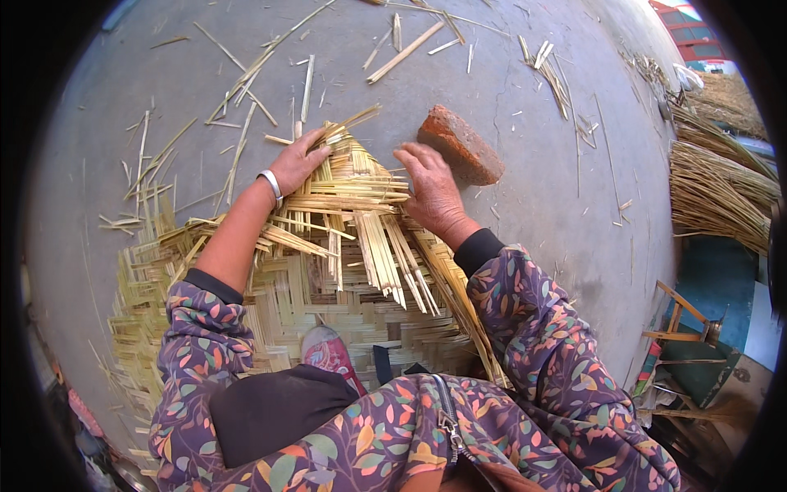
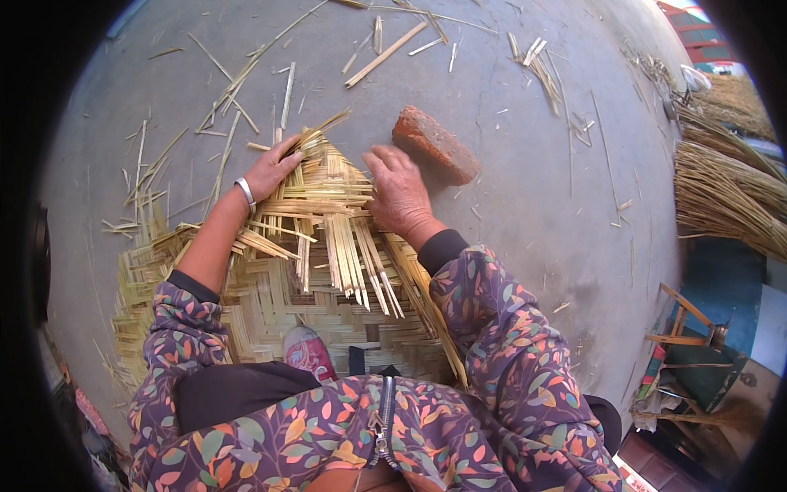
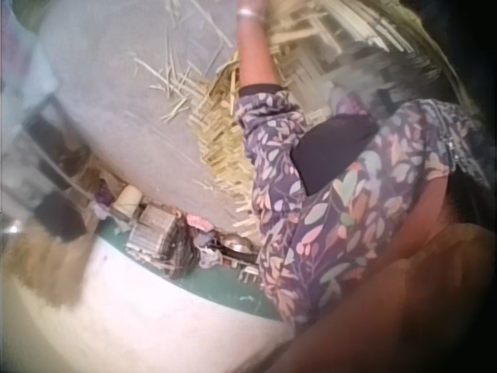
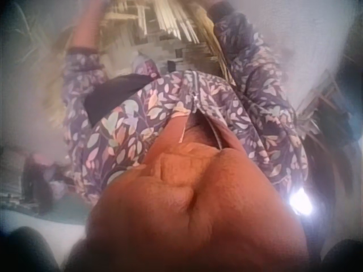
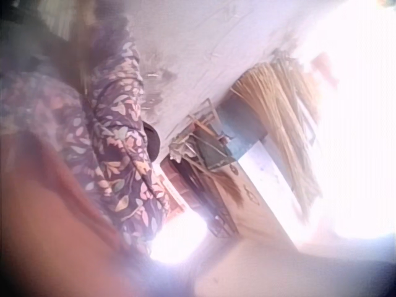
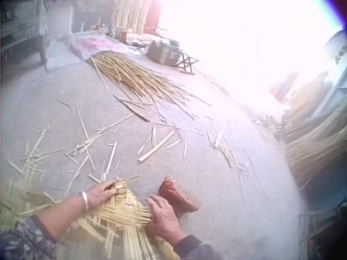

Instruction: The person weaves a mat using dried palm leaves, interlacing strips by hand and occasionally tapping them with a brick to compact the weave. The person sits on the floor and works on a partially completed mat, adding new strips and adjusting the edges.

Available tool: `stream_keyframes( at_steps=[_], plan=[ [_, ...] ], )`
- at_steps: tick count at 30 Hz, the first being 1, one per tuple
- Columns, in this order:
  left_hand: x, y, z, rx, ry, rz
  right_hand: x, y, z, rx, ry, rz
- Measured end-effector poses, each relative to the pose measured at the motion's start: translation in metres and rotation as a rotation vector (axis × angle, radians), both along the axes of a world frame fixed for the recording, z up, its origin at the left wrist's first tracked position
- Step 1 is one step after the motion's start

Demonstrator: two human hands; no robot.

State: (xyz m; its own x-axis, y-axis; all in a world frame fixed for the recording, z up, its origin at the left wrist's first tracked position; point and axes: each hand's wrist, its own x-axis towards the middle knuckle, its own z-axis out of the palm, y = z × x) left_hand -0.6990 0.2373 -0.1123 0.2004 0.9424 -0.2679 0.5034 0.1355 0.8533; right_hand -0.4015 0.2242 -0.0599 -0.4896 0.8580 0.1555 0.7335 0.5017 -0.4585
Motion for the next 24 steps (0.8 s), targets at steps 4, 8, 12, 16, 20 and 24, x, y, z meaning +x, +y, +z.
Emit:
stream_keyframes(
  at_steps=[4, 8, 12, 16, 20, 24],
  plan=[
    [-0.007, 0.005, 0.006, -0.085, -0.063, -0.003, -0.025, -0.014, -0.003, -1.013, 0.803, -0.363],
    [-0.008, 0.009, 0.015, -0.261, -0.193, 0.042, -0.043, -0.019, 0.006, -1.42, 1.303, -0.436],
    [-0.003, 0.013, 0.022, -0.111, 0.029, -0.026, -0.065, -0.019, 0.015, -1.477, 1.373, -0.307],
    [-0.001, 0.013, 0.026, -0.126, 0.042, -0.027, -0.081, -0.024, 0.016, -1.525, 1.268, -0.248],
    [-0.004, 0.012, 0.023, -0.154, -0.037, -0.038, -0.092, -0.035, 0.007, -1.415, 1.217, -0.243],
    [-0.008, 0.009, 0.022, -0.09, 0.026, -0.088, -0.104, -0.043, -0.007, -1.357, 1.01, -0.269]
  ],
)
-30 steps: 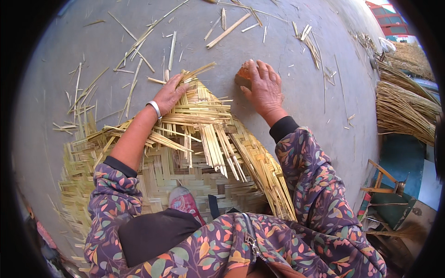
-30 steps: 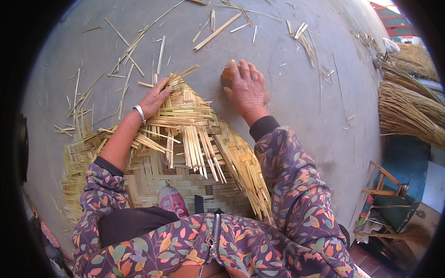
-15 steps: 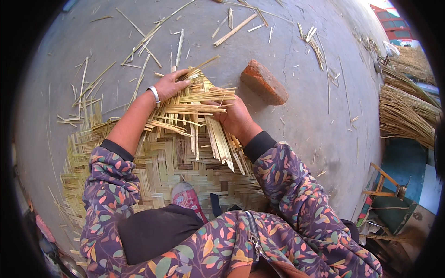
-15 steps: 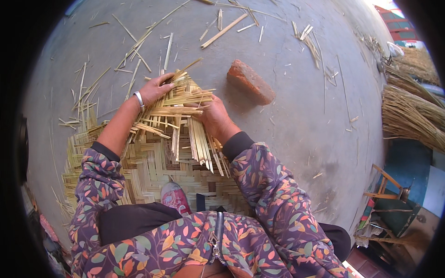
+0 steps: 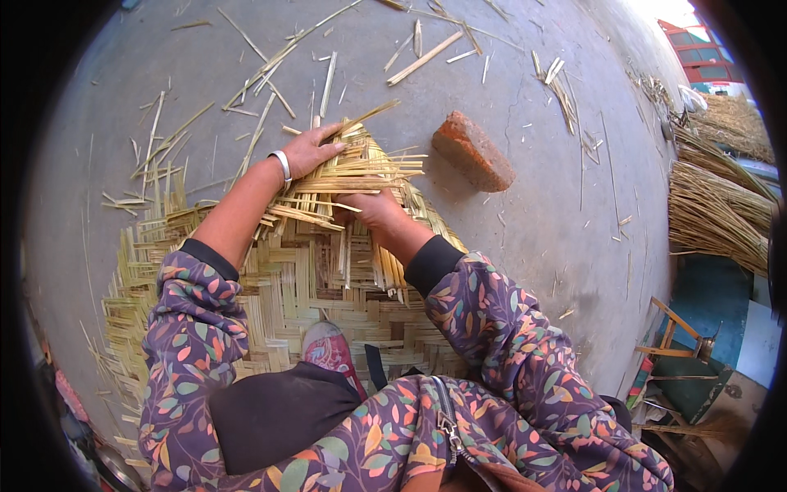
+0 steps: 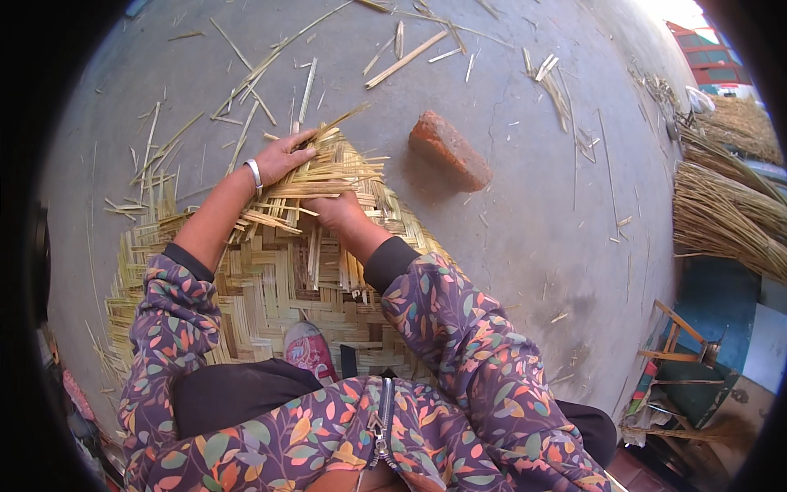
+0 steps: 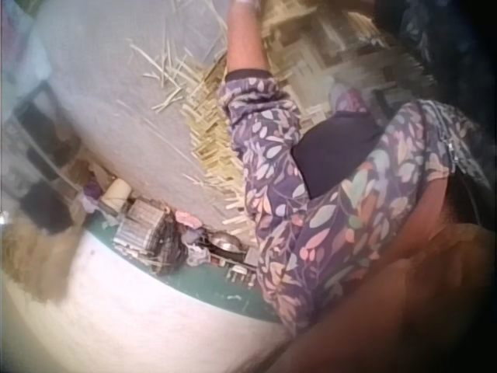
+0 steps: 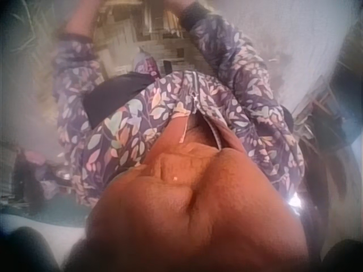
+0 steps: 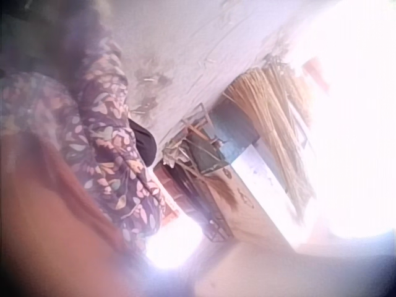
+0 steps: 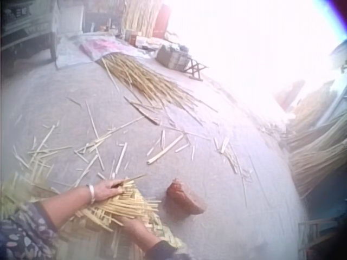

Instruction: The person weaves a mat using dried palm leaves, interlacing strips by hand and occasionally tapping them with a brick to compact the weave. The person sits on the floor and works on a partially completed mat, adding new strips and adjusting the edges.

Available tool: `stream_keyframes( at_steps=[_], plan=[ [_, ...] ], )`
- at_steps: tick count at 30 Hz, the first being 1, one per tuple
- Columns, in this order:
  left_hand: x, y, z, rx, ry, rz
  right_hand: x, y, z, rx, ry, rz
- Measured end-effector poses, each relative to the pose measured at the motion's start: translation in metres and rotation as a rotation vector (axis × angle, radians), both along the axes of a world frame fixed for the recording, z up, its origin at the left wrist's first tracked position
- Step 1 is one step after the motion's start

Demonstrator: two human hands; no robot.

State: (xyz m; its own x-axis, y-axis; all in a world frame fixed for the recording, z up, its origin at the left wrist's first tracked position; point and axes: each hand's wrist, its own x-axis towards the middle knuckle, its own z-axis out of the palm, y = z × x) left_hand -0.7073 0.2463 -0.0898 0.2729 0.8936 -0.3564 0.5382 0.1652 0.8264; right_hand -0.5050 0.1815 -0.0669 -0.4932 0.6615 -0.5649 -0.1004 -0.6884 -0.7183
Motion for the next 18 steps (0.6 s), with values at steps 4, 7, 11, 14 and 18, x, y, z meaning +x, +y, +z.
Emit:
stream_keyframes(
  at_steps=[4, 7, 11, 14, 18],
  plan=[
    [0.005, -0.003, 0.004, 0.123, 0.207, -0.1, -0.009, -0.003, -0.006, 0.146, -0.068, -0.037],
    [0.014, -0.007, 0.007, 0.235, 0.403, -0.161, -0.004, -0.002, -0.002, 0.104, -0.02, -0.054],
    [0.023, -0.004, 0.011, 0.257, 0.238, -0.113, 0.012, 0.006, 0.006, 0.177, -0.069, -0.177],
    [0.025, 0.0, 0.014, 0.079, 0.103, -0.073, 0.021, 0.012, 0.002, 0.522, -0.335, -0.144],
    [0.025, 0.002, 0.025, -0.033, 0.003, -0.128, 0.028, 0.021, -0.011, 0.907, -0.673, 0.128]
  ],
)
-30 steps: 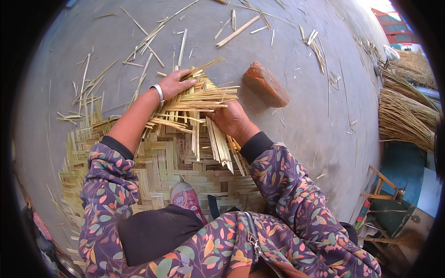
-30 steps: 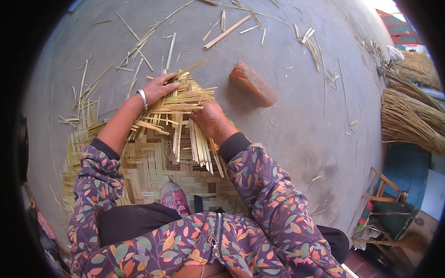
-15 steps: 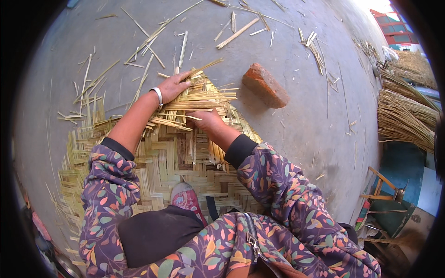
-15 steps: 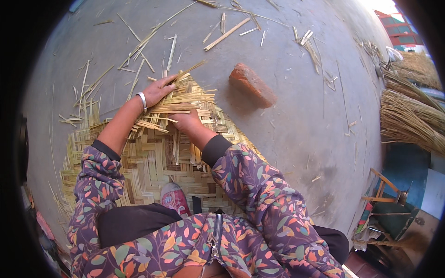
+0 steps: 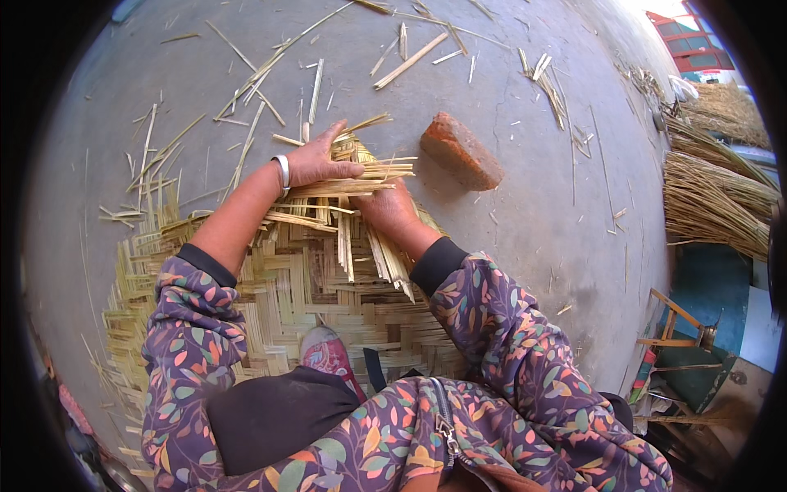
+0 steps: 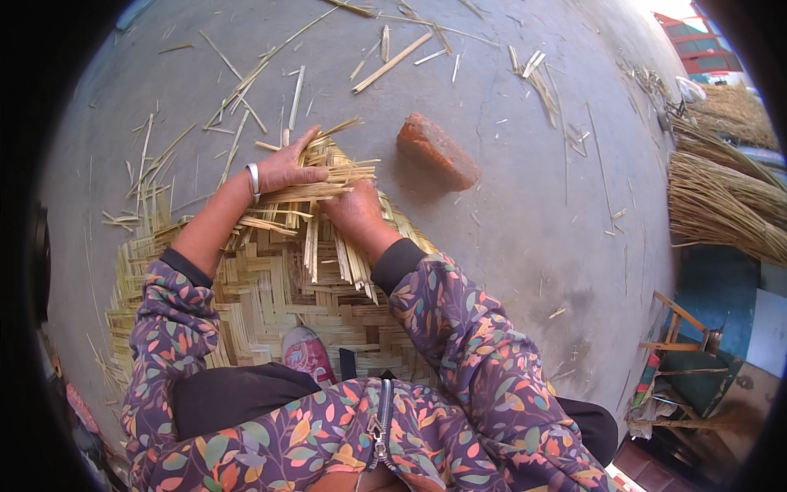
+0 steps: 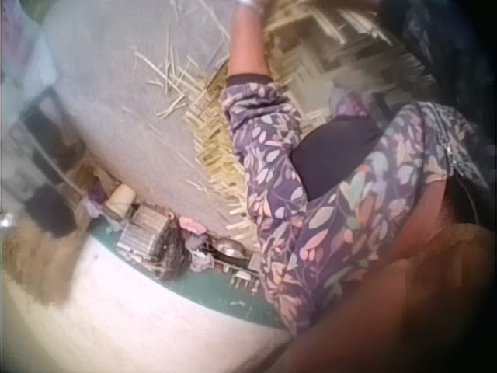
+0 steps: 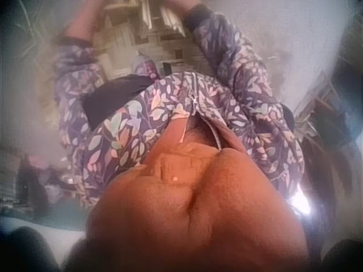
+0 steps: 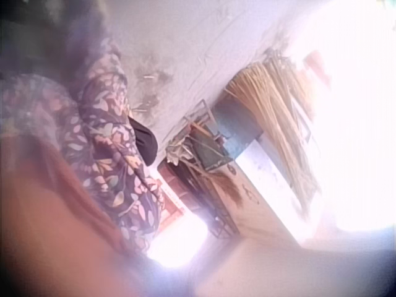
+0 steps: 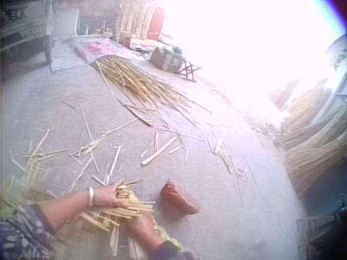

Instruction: The person weaves a mat using dried palm leaves, interlacing strips by hand and occasionally tapping them with a brick to compact the weave. The person sits on the floor and works on a partially completed mat, adding new strips and adjusting the edges.

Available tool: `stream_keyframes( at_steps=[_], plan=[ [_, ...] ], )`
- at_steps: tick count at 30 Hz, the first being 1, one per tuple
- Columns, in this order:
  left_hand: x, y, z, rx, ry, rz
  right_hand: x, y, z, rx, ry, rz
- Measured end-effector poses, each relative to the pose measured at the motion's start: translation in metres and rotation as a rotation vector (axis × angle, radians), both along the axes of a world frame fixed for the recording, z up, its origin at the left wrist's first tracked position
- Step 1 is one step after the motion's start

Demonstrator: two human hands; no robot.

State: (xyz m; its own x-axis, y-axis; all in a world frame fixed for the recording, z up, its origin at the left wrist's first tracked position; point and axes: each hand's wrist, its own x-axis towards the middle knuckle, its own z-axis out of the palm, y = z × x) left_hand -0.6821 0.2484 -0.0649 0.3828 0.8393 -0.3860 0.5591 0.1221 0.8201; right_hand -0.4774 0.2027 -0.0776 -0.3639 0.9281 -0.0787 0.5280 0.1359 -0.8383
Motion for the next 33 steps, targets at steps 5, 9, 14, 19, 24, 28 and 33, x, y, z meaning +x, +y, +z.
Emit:
stream_keyframes(
  at_steps=[5, 9, 14, 19, 24, 28, 33],
  plan=[
    [0.002, 0.002, 0.012, 0.112, 0.267, -0.232, 0.0, 0.004, -0.007, 0.447, -0.039, 0.083],
    [0.0, 0.004, 0.011, -0.008, 0.031, -0.123, 0.0, 0.009, -0.002, 0.011, -0.187, 0.452],
    [-0.003, 0.005, 0.009, 0.101, 0.123, -0.17, -0.01, 0.004, 0.001, -0.043, -0.4, 0.489],
    [-0.005, 0.007, 0.022, 0.079, 0.194, -0.265, -0.023, 0.002, 0.015, -0.089, -0.571, 0.531],
    [-0.009, 0.011, 0.02, 0.031, 0.097, -0.034, -0.049, 0.002, 0.035, -0.12, -0.716, 0.442],
    [-0.005, 0.02, -0.001, 0.208, 0.308, -0.07, -0.064, 0.004, 0.036, -0.139, -0.873, 0.42],
    [0.0, 0.017, -0.015, 0.357, 0.289, -0.028, -0.071, 0.008, 0.03, -0.032, -0.944, 0.428]
  ],
)
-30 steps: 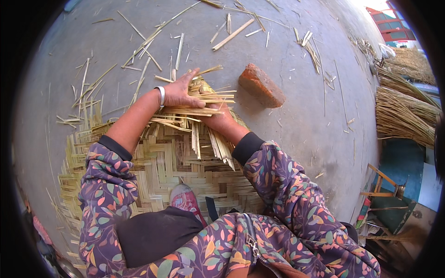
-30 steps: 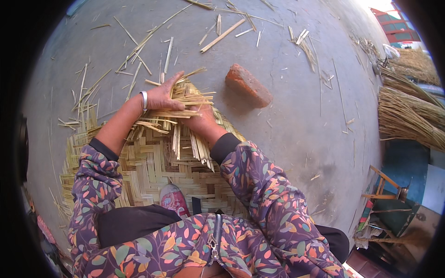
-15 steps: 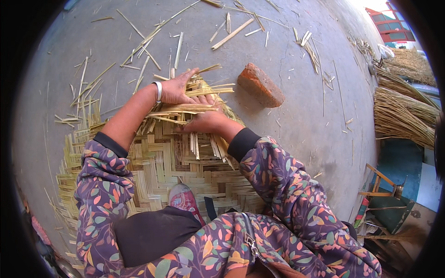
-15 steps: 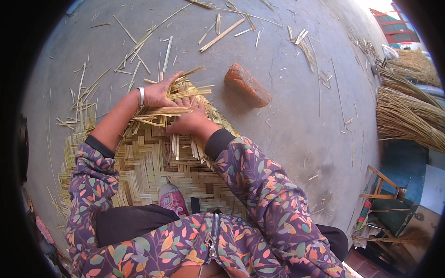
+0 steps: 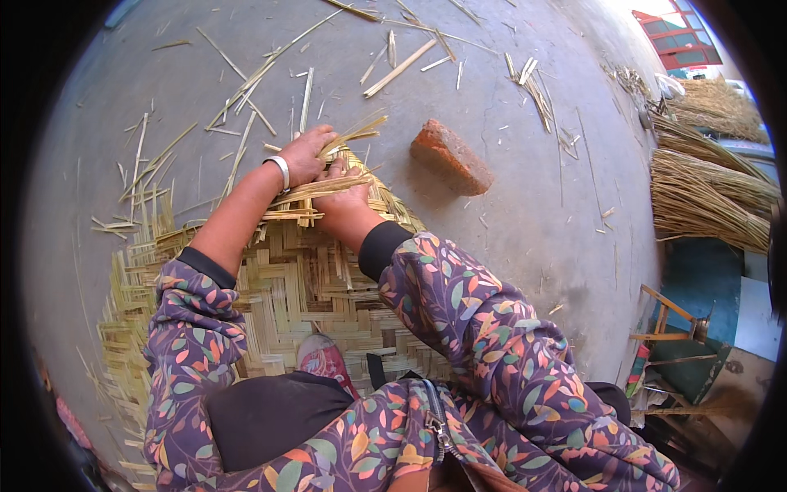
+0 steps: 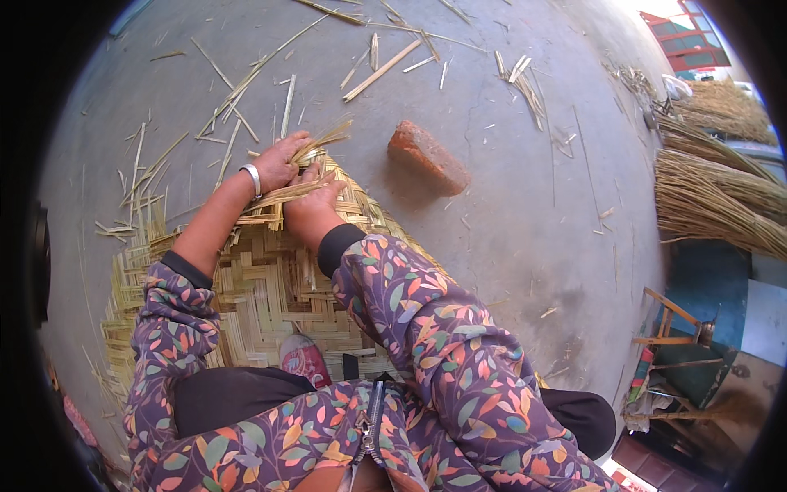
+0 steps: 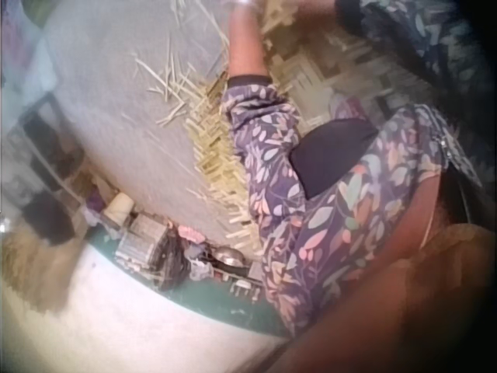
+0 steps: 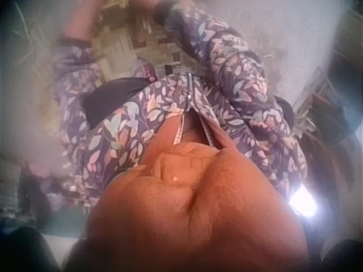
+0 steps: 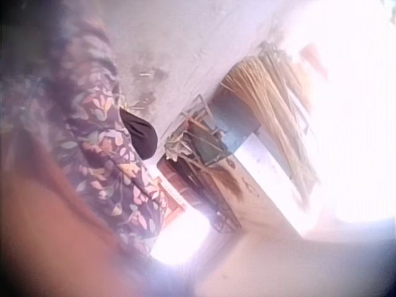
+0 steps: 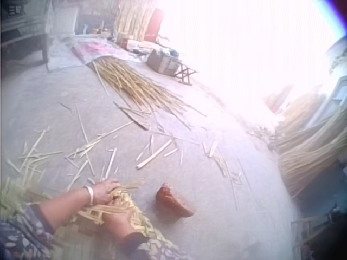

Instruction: The person weaves a mat using dried palm leaves, interlacing strips by hand and occasionally tapping them with a brick to compact the weave. The person sits on the floor and works on a partially completed mat, adding new strips and adjusting the edges.

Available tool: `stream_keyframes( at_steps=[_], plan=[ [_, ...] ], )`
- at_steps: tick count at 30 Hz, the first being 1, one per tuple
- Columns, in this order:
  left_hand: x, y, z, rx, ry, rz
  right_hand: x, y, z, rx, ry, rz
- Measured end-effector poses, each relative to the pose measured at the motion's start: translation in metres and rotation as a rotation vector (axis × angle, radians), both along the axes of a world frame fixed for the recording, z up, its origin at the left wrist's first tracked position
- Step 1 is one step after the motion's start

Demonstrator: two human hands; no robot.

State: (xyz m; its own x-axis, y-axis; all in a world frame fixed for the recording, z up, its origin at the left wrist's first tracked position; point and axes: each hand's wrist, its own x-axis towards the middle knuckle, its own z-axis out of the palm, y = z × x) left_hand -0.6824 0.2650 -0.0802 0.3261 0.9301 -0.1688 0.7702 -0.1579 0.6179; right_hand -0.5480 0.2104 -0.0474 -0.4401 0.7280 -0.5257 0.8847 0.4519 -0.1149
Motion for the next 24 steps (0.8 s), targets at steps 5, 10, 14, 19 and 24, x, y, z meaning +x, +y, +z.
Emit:
stream_keyframes(
  at_steps=[5, 10, 14, 19, 24],
  plan=[
    [-0.001, -0.001, 0.005, -0.221, -0.19, 0.077, -0.003, 0.009, 0.008, -0.013, -0.042, 0.059],
    [-0.007, 0.011, 0.003, -0.351, -0.234, 0.094, 0.002, 0.019, 0.011, 0.058, -0.014, 0.07],
    [-0.015, 0.017, -0.002, -0.331, -0.282, 0.043, 0.004, 0.03, 0.005, -0.005, -0.082, 0.137],
    [-0.024, 0.028, -0.004, -0.474, -0.322, -0.006, 0.011, 0.031, 0.0, 0.155, 0.099, 0.05],
    [-0.025, 0.033, -0.006, -0.45, -0.295, -0.062, 0.018, 0.039, 0.008, 0.149, 0.221, -0.043]
  ],
)
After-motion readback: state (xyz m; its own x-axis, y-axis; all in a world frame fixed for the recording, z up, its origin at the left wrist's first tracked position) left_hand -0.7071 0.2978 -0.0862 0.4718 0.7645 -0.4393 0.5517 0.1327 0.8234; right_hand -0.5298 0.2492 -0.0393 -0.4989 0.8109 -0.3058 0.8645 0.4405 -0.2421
